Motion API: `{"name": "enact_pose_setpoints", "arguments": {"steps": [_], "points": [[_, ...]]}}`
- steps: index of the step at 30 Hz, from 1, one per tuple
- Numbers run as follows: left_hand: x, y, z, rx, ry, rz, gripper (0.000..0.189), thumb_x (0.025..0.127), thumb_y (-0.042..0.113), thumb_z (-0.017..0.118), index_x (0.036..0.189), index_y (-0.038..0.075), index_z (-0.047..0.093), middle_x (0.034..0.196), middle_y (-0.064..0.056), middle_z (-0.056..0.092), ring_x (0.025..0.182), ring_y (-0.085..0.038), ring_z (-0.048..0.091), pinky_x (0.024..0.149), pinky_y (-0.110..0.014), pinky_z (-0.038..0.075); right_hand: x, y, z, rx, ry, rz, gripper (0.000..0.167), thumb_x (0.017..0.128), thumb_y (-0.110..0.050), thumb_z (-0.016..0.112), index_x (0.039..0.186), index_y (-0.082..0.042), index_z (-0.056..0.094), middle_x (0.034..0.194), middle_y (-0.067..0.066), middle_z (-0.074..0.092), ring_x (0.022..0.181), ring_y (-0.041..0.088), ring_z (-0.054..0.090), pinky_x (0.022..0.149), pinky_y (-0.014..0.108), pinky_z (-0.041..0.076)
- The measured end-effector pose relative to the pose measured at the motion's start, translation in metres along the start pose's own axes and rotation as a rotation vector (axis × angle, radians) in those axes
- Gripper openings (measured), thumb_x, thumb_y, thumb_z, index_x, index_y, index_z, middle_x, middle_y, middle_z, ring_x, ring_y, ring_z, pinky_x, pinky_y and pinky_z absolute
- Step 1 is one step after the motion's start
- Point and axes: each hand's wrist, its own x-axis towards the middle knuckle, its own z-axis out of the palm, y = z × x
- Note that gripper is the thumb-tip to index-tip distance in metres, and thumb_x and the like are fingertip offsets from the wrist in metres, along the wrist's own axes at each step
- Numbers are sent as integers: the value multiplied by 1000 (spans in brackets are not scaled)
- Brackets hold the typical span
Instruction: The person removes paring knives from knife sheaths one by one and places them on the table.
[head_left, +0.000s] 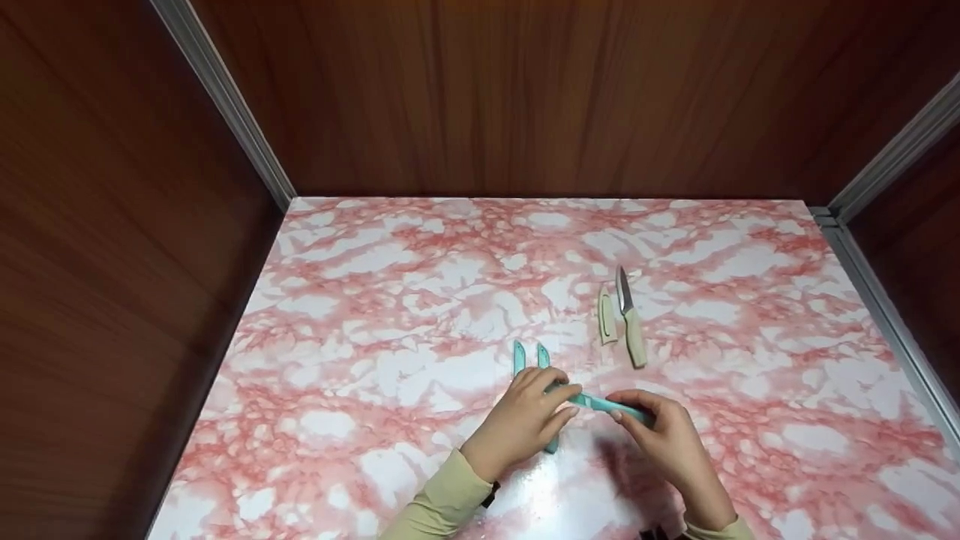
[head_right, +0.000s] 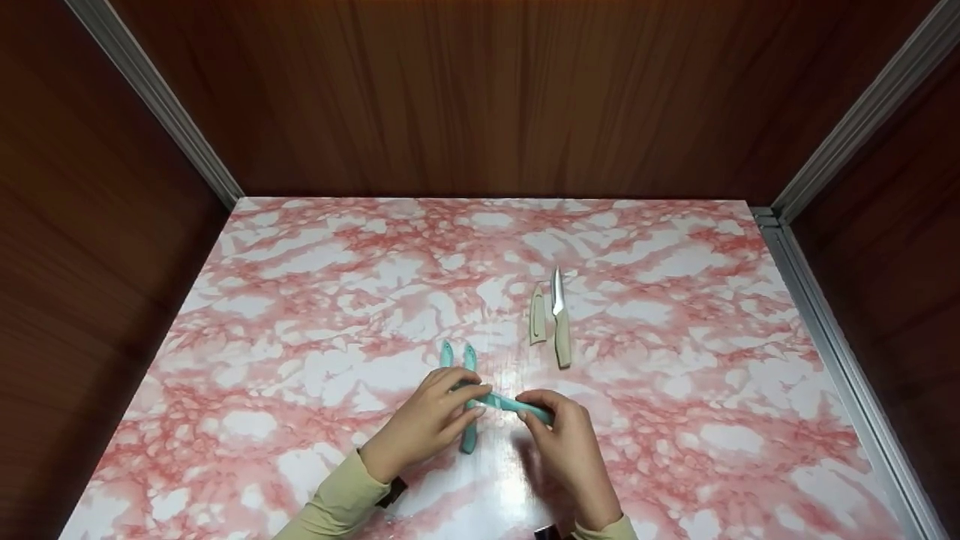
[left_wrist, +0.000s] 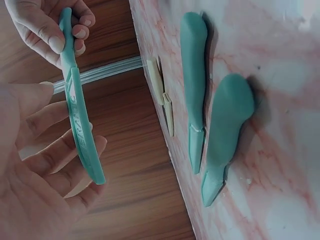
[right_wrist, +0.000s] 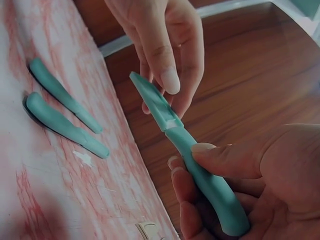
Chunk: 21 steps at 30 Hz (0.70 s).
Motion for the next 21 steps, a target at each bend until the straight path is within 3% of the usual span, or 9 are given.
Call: {"name": "enact_pose_setpoints", "arguments": {"steps": [6,15,21], "points": [[-3,1,0,-40,6,-28,25,98,30,55,118,17,64,111,2,53,100,-13,51,94,-29,41,-1,-1,1,-6,-18,-9,19,89,-7,68,107,-3,70,102,5,68,90,19,64,75,24,53],[-6,4,-1,-87,-1,-80,26,99,31,54,118,18,65,111,1,53,97,-13,52,94,-29,42,0,-1,1,16,-8,-36,18,88,-5,69,106,-3,70,103,5,68,94,19,65,78,24,53],[-8,5,-1,-192,-2,-134,28,99,31,54,118,16,66,109,4,54,94,-11,50,85,-23,43,1,2,1,42,11,-31,17,86,-4,70,103,-1,69,99,4,68,92,20,65,80,25,53]]}}
